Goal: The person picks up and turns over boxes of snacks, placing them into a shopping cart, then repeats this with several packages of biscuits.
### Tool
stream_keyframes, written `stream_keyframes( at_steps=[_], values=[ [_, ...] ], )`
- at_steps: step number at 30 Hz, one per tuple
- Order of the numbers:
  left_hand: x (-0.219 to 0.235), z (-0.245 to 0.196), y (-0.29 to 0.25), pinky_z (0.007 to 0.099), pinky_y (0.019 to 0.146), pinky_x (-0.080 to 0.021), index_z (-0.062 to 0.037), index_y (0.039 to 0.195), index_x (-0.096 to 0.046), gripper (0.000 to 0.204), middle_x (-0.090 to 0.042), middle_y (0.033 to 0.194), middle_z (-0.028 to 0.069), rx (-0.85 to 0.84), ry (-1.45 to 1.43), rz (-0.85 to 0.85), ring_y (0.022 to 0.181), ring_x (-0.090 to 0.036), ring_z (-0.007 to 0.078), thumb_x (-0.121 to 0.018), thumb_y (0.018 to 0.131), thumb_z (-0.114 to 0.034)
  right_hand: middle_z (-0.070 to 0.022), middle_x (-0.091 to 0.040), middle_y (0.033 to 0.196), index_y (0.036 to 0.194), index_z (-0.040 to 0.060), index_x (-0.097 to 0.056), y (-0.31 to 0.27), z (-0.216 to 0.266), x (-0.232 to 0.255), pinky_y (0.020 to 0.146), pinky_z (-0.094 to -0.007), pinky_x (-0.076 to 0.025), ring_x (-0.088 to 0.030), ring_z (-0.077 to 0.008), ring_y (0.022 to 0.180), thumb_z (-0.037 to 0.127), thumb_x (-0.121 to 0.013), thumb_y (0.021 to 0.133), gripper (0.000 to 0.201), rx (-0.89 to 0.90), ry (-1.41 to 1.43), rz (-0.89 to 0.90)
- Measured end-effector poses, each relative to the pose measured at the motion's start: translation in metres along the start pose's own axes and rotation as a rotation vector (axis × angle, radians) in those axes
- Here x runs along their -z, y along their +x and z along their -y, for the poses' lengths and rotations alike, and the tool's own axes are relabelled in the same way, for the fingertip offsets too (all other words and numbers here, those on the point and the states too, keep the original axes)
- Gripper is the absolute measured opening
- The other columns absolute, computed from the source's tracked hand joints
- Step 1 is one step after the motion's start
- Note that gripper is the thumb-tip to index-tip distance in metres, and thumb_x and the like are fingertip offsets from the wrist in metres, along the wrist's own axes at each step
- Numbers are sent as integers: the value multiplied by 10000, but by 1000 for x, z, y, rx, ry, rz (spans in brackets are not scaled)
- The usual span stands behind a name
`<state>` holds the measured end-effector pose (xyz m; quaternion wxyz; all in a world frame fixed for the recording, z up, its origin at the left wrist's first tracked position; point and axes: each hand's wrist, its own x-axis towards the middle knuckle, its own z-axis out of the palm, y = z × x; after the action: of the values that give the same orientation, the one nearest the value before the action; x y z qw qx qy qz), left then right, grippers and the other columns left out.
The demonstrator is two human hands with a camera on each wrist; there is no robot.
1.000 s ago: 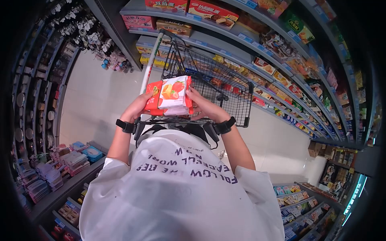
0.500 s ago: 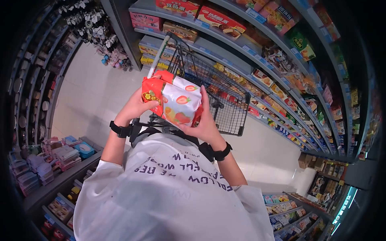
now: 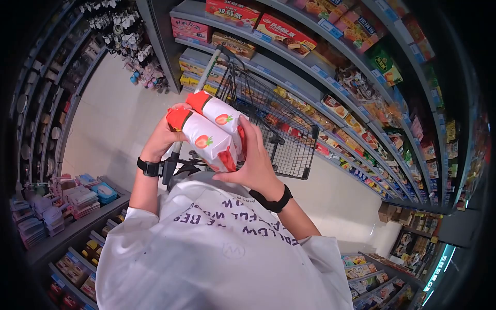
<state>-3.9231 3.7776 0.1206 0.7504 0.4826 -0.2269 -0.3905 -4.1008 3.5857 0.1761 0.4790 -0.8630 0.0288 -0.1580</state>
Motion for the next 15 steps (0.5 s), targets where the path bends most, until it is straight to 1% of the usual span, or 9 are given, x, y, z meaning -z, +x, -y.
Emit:
stream_keyframes(
  at_steps=[1,3,5,7,8,9,12,14,15],
  values=[
    [-1,2,0,319,941,-469,-56,1288,-453,660,-564,1197,54,-6,-7,-6,1090,-561,152,-752,707,36,-212,-381,1344,1445,91,-253,1,-8,0,974,-422,-430,-457,-353,1220,452,-881,533,1165,3,-5,10],
    [-3,7,0,304,918,-481,-45,1278,-461,612,-587,1174,53,64,80,-44,1077,-572,138,-726,734,55,-189,-352,1392,1466,67,-174,2,-36,0,1035,-398,-364,-397,-297,1286,599,-758,665,1125,-135,377,65],
    [-5,6,-2,305,905,-488,-39,1267,-469,597,-606,1144,52,108,51,-11,1061,-581,131,-743,741,21,-157,-343,1413,1458,81,-199,0,-63,6,1050,-387,-343,-374,-265,1306,668,-569,805,952,-226,317,101],
    [-1,14,-3,304,902,-492,-26,1257,-466,591,-629,1102,61,128,83,-9,1023,-607,145,-761,744,-18,-134,-358,1402,1443,97,-240,-3,-41,13,1057,-377,-334,-383,-248,1296,597,-429,916,751,-531,599,73],
    [0,16,-5,304,902,-492,-26,1257,-466,591,-629,1102,61,131,76,-10,1023,-607,145,-761,744,-18,-112,-404,1374,1422,105,-284,-6,-52,12,1035,-350,-360,-423,-213,1259,442,-472,955,606,-478,486,37],
    [0,18,-5,303,897,-494,-23,1264,-459,595,-634,1095,62,149,104,-33,1010,-614,144,-757,749,-34,-112,-404,1374,1422,105,-284,-6,-50,12,1035,-350,-360,-423,-213,1259,442,-472,955,606,-487,482,37],
    [2,24,-5,302,887,-499,-11,1259,-462,576,-636,1103,69,195,82,-6,997,-621,143,-752,765,-73,-79,-507,1283,1394,86,-336,-12,-46,7,1003,-304,-390,-484,-158,1180,200,-559,945,514,-580,468,4],
    [5,29,-4,301,882,-503,0,1248,-472,555,-634,1118,76,223,28,40,998,-622,143,-750,776,-94,-77,-513,1278,1382,80,-354,-17,-51,8,995,-302,-397,-489,-152,1172,192,-557,945,495,-633,483,-13],
    [5,30,-5,294,875,-506,6,1238,-481,530,-632,1125,82,241,17,-25,995,-623,139,-742,790,-108,-75,-519,1272,1370,74,-372,-20,-53,10,988,-300,-404,-494,-145,1164,183,-554,944,476,-679,502,-30]
  ],
)
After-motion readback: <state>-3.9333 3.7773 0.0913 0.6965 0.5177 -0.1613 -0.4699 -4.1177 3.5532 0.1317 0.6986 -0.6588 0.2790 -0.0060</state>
